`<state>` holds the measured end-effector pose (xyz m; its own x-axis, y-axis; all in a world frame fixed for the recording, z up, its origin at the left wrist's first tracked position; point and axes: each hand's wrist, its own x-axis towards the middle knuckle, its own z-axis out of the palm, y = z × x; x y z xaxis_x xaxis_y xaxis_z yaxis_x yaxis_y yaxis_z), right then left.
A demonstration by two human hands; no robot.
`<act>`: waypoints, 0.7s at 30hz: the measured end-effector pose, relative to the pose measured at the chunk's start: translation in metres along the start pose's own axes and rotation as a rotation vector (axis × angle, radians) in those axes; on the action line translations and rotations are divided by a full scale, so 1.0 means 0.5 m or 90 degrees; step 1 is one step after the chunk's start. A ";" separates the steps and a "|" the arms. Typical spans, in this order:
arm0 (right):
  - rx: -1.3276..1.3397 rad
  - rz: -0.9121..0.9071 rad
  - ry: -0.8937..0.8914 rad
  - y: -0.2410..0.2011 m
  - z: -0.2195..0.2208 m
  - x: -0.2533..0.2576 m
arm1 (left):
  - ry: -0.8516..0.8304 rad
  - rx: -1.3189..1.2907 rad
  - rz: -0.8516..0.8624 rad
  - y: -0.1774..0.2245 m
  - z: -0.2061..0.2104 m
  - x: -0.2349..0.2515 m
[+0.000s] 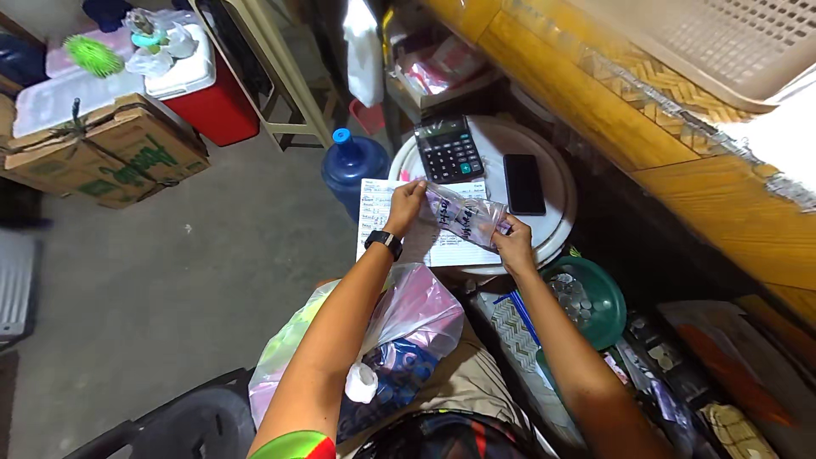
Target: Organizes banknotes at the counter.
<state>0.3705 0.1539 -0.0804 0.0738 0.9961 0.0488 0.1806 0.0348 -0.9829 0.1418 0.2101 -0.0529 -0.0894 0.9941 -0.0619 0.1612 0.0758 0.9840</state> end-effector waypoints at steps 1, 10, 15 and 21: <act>0.003 -0.020 0.022 0.002 0.003 -0.003 | 0.016 -0.007 -0.005 0.000 0.003 0.001; 0.158 0.116 0.016 -0.026 -0.015 -0.003 | 0.057 0.027 0.101 -0.006 -0.009 0.001; 0.159 0.130 -0.006 -0.046 -0.037 -0.005 | 0.131 0.210 0.130 -0.001 -0.001 -0.002; 0.128 0.140 0.023 -0.032 -0.102 -0.019 | 0.111 0.310 0.078 0.002 -0.030 0.021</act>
<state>0.4171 0.1396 -0.0560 0.1256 0.9781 -0.1657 -0.0408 -0.1618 -0.9860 0.1265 0.2193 -0.0499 -0.1967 0.9733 0.1181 0.6150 0.0286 0.7880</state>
